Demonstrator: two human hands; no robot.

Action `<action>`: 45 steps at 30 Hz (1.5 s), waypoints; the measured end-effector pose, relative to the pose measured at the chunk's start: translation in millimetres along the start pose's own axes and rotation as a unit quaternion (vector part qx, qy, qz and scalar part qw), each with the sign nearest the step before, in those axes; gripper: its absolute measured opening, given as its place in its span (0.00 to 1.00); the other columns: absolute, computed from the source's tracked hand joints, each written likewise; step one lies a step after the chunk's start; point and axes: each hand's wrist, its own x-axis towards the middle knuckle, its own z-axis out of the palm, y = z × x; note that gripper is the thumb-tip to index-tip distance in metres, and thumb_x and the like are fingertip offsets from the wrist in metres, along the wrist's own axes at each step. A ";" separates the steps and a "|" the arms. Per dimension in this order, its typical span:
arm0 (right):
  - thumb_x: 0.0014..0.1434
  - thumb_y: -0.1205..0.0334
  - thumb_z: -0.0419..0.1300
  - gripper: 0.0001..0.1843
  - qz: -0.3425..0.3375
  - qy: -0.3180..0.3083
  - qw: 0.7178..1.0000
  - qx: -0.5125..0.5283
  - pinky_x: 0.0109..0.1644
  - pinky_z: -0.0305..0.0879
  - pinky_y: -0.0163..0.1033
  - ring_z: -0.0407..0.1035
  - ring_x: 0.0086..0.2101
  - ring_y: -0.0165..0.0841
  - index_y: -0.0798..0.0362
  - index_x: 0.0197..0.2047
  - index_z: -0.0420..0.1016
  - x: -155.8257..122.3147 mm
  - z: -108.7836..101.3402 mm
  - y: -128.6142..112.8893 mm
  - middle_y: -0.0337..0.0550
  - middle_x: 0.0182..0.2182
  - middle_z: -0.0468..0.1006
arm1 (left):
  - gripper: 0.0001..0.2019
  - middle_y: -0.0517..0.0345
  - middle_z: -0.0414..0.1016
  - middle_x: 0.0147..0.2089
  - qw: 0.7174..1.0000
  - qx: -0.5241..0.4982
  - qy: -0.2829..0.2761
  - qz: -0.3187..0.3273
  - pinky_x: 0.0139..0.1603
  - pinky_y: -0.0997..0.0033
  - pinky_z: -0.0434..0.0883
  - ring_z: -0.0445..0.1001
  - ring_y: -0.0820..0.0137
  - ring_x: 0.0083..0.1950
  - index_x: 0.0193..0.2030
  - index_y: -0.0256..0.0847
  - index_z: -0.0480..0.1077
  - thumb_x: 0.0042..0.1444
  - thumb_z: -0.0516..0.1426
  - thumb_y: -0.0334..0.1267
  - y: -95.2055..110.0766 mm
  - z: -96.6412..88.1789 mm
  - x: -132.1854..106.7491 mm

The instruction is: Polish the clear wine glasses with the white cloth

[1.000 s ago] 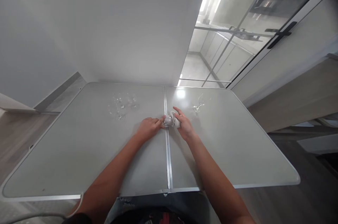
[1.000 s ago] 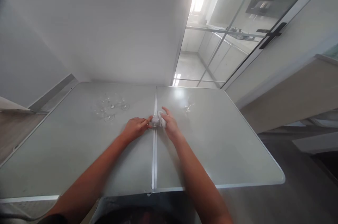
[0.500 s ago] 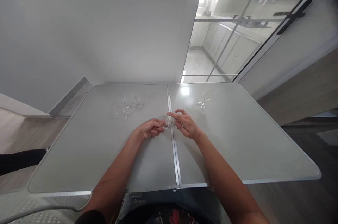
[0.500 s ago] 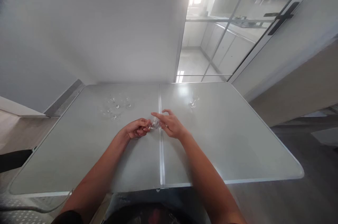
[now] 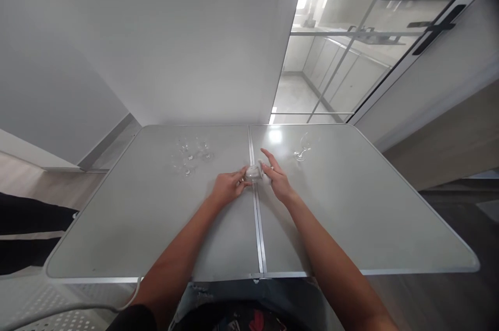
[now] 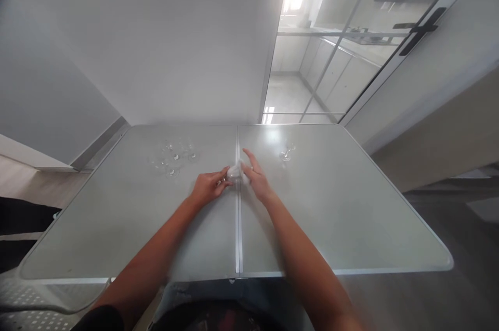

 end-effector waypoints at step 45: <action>0.65 0.44 0.53 0.20 0.048 -0.021 0.968 0.244 0.48 0.73 0.50 0.75 0.45 0.43 0.50 0.41 0.77 5.4 16.4 9.9 0.47 0.39 0.82 | 0.25 0.72 0.44 0.20 0.633 -0.670 -0.285 -0.264 0.23 0.75 0.63 0.46 0.81 0.17 0.27 0.39 0.61 0.59 0.59 0.59 20.3 0.8 -0.3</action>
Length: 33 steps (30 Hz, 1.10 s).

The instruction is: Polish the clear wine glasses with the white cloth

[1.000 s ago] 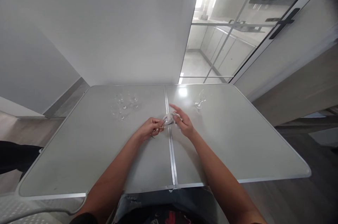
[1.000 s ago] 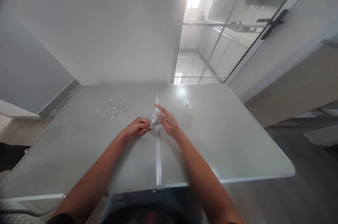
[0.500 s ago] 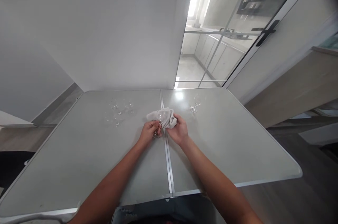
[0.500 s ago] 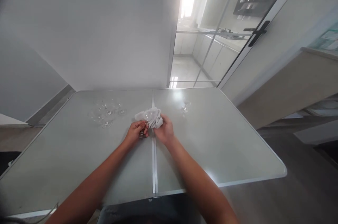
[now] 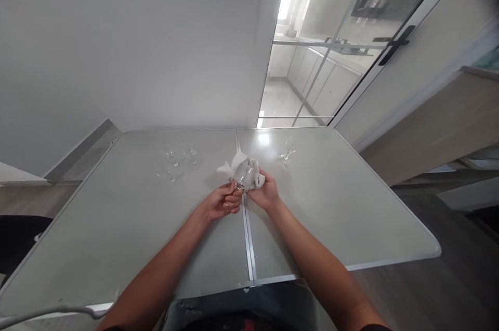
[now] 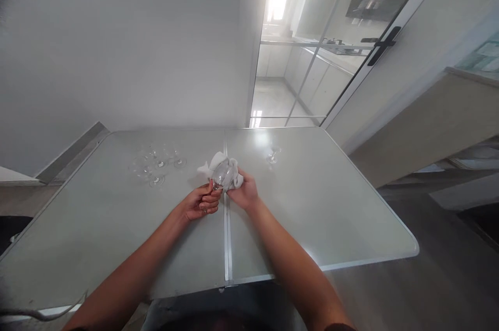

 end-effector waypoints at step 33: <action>0.59 0.48 0.54 0.15 -0.081 0.089 0.992 -0.044 0.29 0.66 0.40 0.64 0.27 0.35 0.49 0.28 0.66 4.2 9.3 -1.2 0.40 0.23 0.68 | 0.23 0.63 0.63 0.19 0.883 0.362 0.179 0.238 0.28 0.74 0.61 0.62 0.74 0.22 0.26 0.39 0.68 0.61 0.56 0.58 0.4 -4.1 -2.1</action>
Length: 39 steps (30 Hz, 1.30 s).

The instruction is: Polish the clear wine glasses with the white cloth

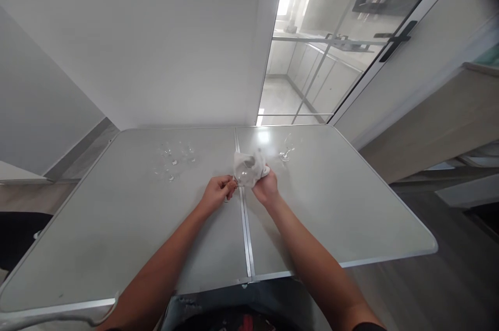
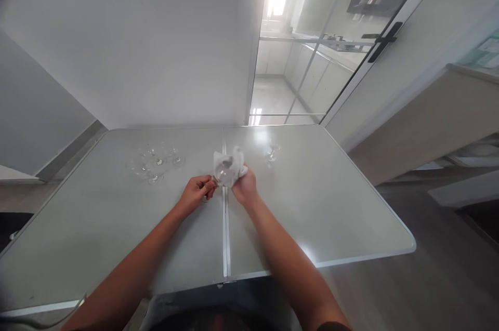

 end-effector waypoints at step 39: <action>0.58 0.49 0.67 0.18 0.048 -0.192 0.964 -0.181 0.44 0.62 0.37 0.67 0.38 0.34 0.52 0.46 0.77 -7.9 -6.6 7.0 0.40 0.37 0.75 | 0.11 0.55 0.82 0.36 0.978 0.001 0.206 0.034 0.39 0.70 0.73 0.77 0.67 0.35 0.39 0.37 0.81 0.53 0.64 0.41 -6.0 5.6 1.5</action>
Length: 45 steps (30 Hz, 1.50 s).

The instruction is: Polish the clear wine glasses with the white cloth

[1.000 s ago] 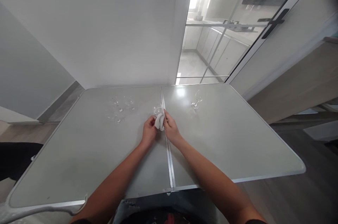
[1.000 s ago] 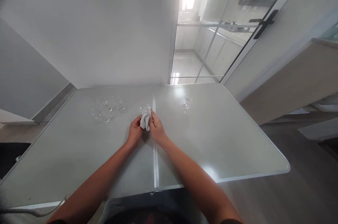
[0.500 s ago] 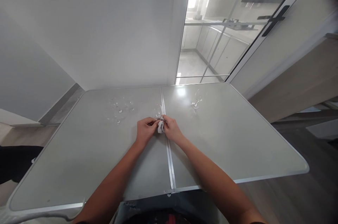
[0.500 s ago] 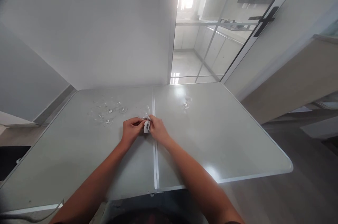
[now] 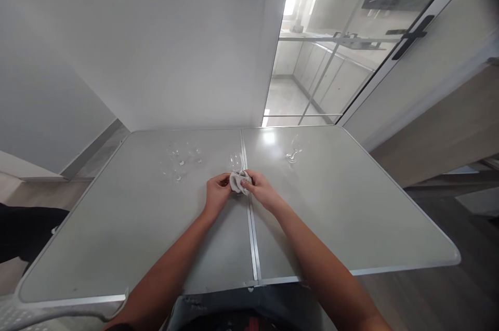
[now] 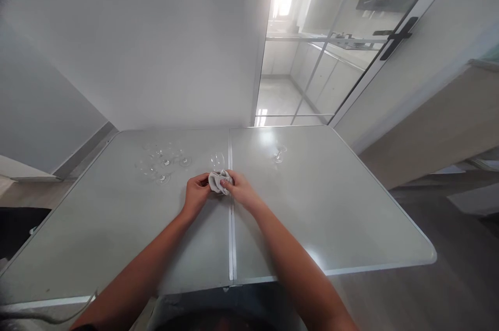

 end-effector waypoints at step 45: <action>0.50 0.54 0.74 0.16 0.152 -0.032 0.972 0.175 0.38 0.63 0.36 0.68 0.34 0.33 0.53 0.38 0.77 -7.4 -12.7 -3.0 0.40 0.32 0.76 | 0.28 0.41 0.73 0.62 0.964 -0.257 -0.060 0.021 0.60 0.58 0.70 0.76 0.57 0.59 0.62 0.42 0.70 0.56 0.66 0.50 -3.7 -1.0 3.6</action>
